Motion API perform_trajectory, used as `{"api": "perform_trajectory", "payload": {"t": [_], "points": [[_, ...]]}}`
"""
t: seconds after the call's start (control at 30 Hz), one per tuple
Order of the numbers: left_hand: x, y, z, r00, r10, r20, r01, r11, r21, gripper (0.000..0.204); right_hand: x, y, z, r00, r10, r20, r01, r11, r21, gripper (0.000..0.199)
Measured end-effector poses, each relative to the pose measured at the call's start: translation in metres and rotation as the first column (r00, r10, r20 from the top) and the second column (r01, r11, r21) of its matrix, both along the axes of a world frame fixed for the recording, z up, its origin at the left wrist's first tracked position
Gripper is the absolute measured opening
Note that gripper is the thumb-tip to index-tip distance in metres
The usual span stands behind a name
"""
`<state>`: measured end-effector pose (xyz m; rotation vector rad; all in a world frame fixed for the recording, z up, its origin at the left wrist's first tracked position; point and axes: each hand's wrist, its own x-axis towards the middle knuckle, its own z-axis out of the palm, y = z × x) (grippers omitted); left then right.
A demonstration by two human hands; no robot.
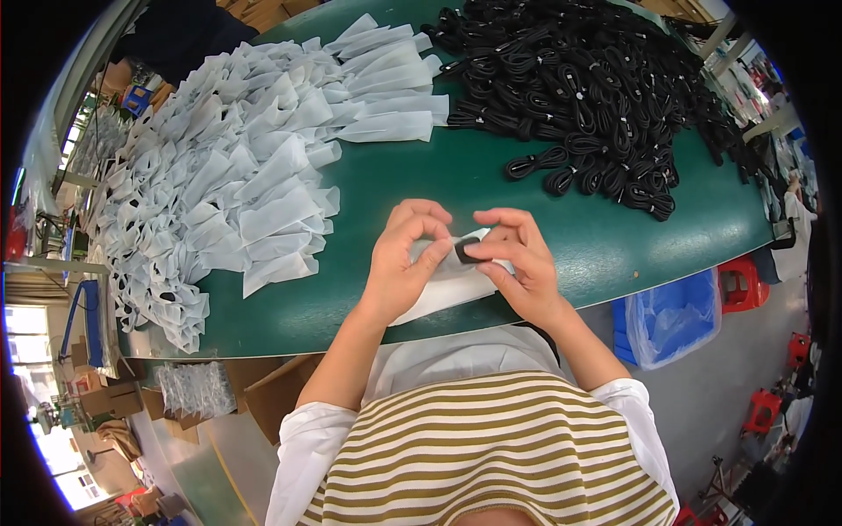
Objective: Packaging black electronic cables into small white plastic bags at a factory workbench.
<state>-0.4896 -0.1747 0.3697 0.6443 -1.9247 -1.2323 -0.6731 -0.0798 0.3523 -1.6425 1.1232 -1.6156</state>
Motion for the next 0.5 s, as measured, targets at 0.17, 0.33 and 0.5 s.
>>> {"api": "perform_trajectory", "payload": {"t": [0.17,0.33,0.5], "points": [[-0.01,0.0,0.016,0.97,-0.071,-0.231,0.124,0.967,0.223,0.006,0.01,-0.011,0.016,0.962,-0.094,-0.256,0.069,0.992,-0.105,0.018],[-0.016,-0.021,0.009,0.975,0.156,-0.161,-0.115,0.964,0.239,0.006,-0.003,-0.026,0.008,0.971,-0.222,-0.087,0.221,0.975,-0.021,0.018],[-0.022,-0.091,0.014,0.925,0.379,0.038,-0.354,0.892,-0.281,0.009,-0.097,-0.06,-0.004,0.5,-0.577,-0.646,0.517,0.797,-0.312,0.028]]}}
